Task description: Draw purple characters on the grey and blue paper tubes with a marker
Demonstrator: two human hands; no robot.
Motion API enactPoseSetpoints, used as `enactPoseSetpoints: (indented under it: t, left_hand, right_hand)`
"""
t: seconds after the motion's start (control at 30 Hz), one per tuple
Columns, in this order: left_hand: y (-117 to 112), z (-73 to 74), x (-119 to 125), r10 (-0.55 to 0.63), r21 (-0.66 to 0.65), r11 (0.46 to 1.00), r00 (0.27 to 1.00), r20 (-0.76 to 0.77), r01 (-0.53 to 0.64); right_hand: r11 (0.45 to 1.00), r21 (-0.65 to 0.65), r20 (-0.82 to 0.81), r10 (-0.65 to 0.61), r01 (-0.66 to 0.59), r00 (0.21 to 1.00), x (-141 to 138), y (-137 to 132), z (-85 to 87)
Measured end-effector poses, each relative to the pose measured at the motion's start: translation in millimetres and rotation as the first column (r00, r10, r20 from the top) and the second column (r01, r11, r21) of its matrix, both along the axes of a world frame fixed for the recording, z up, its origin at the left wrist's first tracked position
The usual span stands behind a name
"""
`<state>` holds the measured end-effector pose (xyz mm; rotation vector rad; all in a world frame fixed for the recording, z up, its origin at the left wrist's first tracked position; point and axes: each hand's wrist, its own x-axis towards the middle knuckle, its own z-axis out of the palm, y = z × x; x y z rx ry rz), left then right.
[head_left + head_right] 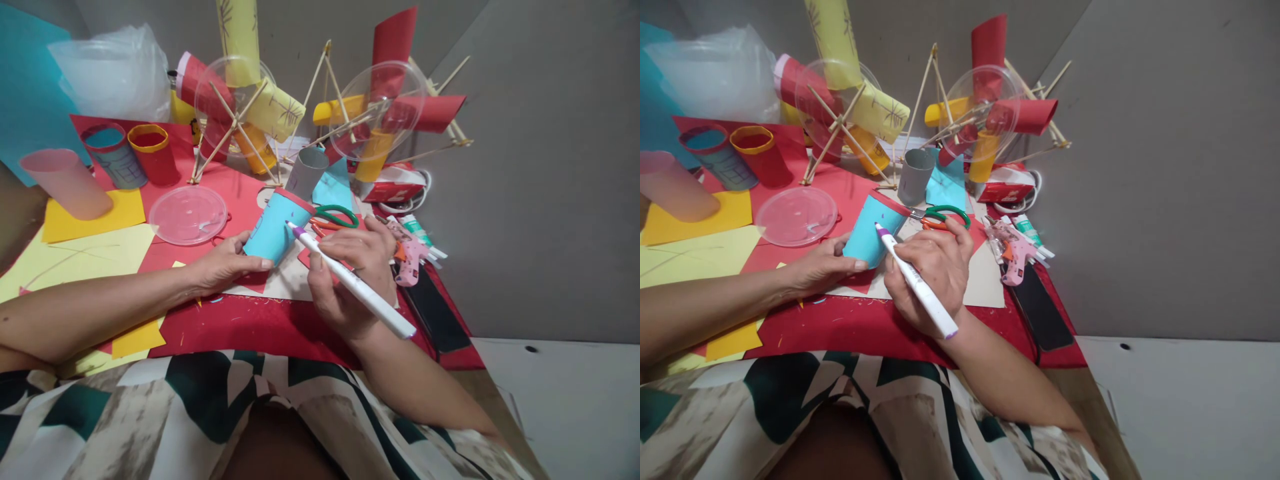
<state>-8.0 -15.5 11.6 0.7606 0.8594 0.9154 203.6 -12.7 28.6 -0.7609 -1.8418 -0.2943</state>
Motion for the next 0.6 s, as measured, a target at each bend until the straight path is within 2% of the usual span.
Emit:
enactPoseSetpoints:
  t: [0.3,0.6]
  left_hand:
    - [0.2,-0.3,0.4,0.007,0.0,1.0,1.0,-0.01,-0.007]
    - [-0.3,-1.8,-0.3,0.004,0.002,1.0,1.0,0.006,-0.004]
  right_hand:
    - [0.998,0.06,-0.032,0.023,-0.021,0.999,-6.0,1.7,-1.0]
    - [0.998,0.056,0.018,-0.027,0.026,0.999,-2.5,1.2,0.9]
